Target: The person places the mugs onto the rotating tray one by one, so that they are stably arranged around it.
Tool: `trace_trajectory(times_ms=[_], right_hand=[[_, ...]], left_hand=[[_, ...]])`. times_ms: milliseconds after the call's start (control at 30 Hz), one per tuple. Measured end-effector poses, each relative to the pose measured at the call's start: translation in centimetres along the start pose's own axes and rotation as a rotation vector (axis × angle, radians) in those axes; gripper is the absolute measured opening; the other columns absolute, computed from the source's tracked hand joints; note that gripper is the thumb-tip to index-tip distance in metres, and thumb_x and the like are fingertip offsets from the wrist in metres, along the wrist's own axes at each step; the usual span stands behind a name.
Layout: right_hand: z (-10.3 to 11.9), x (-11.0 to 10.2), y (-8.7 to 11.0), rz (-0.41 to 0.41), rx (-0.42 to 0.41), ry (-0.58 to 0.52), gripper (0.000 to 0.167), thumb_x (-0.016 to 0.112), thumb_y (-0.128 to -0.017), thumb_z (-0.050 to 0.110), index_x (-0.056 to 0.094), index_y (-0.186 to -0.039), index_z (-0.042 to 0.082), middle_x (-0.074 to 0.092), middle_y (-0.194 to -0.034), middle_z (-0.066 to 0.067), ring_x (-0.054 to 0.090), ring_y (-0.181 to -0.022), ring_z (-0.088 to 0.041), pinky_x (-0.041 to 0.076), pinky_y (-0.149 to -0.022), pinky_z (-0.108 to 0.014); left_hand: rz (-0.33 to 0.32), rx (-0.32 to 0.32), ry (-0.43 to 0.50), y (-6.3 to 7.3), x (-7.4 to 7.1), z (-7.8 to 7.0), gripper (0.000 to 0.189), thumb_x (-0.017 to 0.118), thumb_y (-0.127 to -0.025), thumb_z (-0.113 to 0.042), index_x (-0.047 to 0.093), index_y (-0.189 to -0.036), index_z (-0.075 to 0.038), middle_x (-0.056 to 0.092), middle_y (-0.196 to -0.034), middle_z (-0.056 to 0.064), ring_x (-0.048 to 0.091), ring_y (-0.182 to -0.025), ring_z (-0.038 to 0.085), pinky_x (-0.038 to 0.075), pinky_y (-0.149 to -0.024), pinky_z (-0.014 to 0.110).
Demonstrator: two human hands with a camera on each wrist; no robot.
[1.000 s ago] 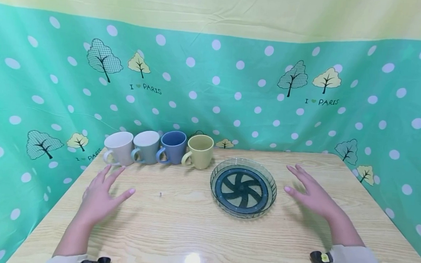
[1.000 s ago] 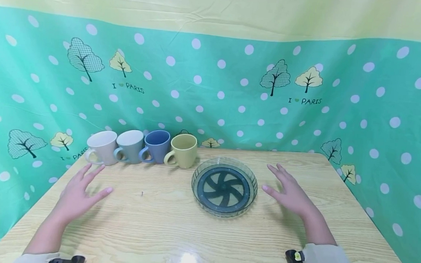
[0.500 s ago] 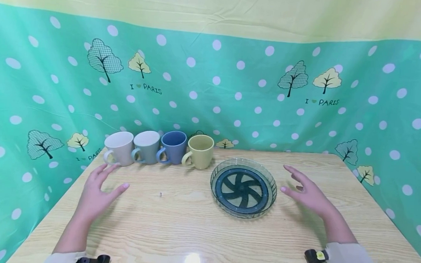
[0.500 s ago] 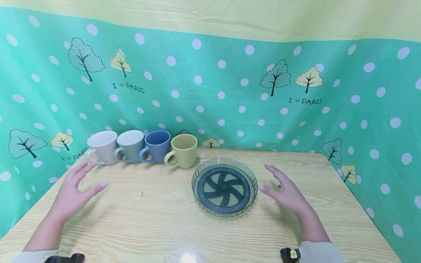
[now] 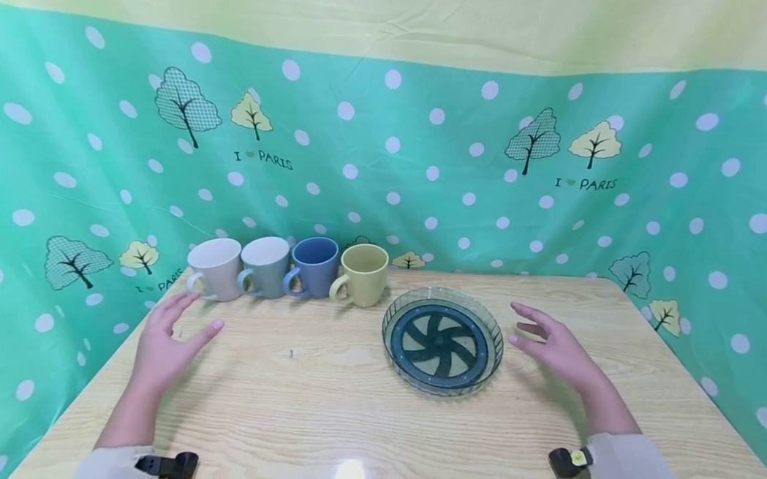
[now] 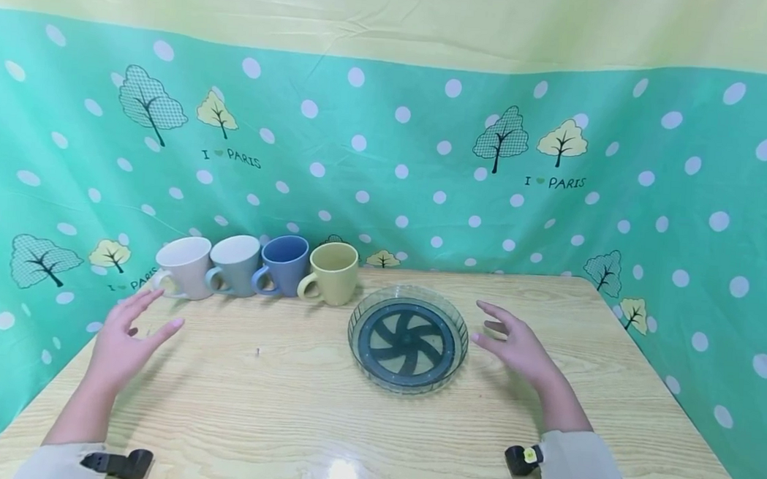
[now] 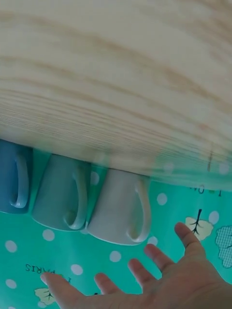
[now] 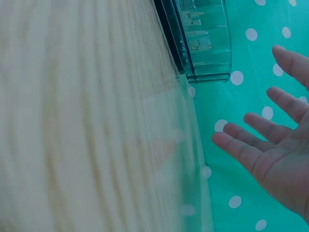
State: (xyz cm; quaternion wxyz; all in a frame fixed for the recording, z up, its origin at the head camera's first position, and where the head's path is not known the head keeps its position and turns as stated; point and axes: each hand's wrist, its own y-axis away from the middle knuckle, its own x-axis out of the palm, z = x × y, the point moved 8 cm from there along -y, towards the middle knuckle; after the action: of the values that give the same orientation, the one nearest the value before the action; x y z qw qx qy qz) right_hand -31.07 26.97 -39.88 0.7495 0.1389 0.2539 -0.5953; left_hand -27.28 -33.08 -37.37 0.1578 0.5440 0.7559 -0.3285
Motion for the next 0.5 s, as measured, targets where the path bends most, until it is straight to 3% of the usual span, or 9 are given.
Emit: trace_trajectory(times_ms=[267,500], right_hand=[[-0.3,0.0,-0.5,-0.033,0.044,-0.029,0.061,0.064,-0.096,0.026,0.039,-0.148,0.007,0.036,-0.151,-0.022,0.043,-0.13,-0.043,0.049,-0.099,-0.05],[-0.5,0.3,-1.1,-0.023,0.063,-0.046,0.057,0.064,-0.096,0.023,0.042,-0.145,0.003,0.042,-0.146,-0.025,0.049,-0.126,-0.041,0.051,-0.097,-0.046]], left_hand=[[-0.027,-0.069,0.049,-0.3,-0.6,1.5,0.073,0.069,-0.091,-0.039,0.038,-0.15,-0.011,0.025,-0.156,0.021,0.031,-0.134,0.047,0.035,-0.1,0.07],[-0.015,-0.15,0.07,-0.9,-0.7,2.7,0.076,0.068,-0.09,-0.044,0.034,-0.152,-0.015,0.025,-0.156,0.019,0.034,-0.134,0.044,0.038,-0.102,0.066]])
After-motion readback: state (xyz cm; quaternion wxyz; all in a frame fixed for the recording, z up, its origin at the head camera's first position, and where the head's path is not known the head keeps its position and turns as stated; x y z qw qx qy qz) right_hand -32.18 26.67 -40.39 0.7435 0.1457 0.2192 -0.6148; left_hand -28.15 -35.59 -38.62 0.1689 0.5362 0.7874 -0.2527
